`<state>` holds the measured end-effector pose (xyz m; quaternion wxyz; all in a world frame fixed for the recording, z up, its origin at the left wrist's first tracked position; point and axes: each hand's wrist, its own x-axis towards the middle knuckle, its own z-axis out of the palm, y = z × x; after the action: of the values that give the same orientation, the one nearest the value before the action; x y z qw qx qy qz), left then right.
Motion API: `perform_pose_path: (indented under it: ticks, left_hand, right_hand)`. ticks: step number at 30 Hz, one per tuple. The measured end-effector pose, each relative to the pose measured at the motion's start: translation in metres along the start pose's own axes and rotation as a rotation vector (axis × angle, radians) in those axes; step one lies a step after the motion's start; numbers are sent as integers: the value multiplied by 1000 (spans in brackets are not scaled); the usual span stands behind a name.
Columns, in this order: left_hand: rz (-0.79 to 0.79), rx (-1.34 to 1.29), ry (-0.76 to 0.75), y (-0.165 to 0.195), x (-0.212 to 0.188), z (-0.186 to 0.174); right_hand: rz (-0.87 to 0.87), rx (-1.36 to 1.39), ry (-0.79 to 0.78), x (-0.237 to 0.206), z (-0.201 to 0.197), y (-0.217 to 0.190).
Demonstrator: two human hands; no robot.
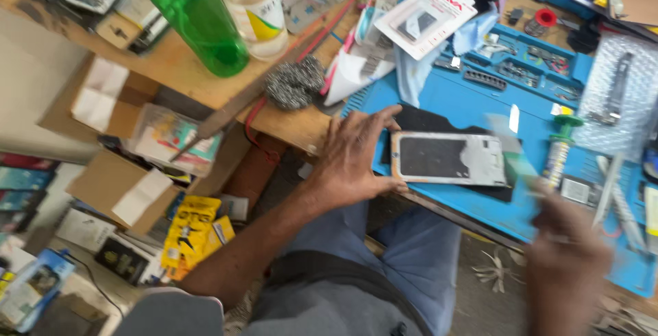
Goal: The person removes the back cover of a smartphone, revealing the internal components. They then use a metal tool to pry and separate the screen from the phone's frame, followed by brushing the screen surface with a toothbrush.
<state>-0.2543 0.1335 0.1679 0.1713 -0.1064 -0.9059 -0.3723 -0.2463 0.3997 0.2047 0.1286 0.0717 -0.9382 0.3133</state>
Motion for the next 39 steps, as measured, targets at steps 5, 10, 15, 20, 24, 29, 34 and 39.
perform_pose_path:
  ticks: [5, 10, 15, 20, 24, 29, 34, 39]
  left_hand:
    - [-33, 19, -64, 6, 13, -1]
    - [31, 76, -102, 13, 14, -4]
    - [16, 99, -138, 16, 17, -3]
    - [21, 102, -175, 19, 20, -4]
    - [17, 95, -188, 22, 22, -2]
    - [8, 59, -213, 22, 28, 1]
    - [29, 54, -207, 23, 30, 3]
    - [80, 47, -191, 22, 30, 3]
  right_hand:
    - [32, -101, 31, -1, 0, 11]
    - [-131, -216, -13, -13, 2, 43]
    - [-2, -149, 153, -8, -16, 50]
    - [56, -314, 52, -9, -27, 57]
    - [-29, -251, 133, -15, -21, 69]
    - [46, -369, -74, -10, -50, 38]
    - [154, -360, -132, -2, -90, 16]
    - [79, -418, -194, 1, -53, 33]
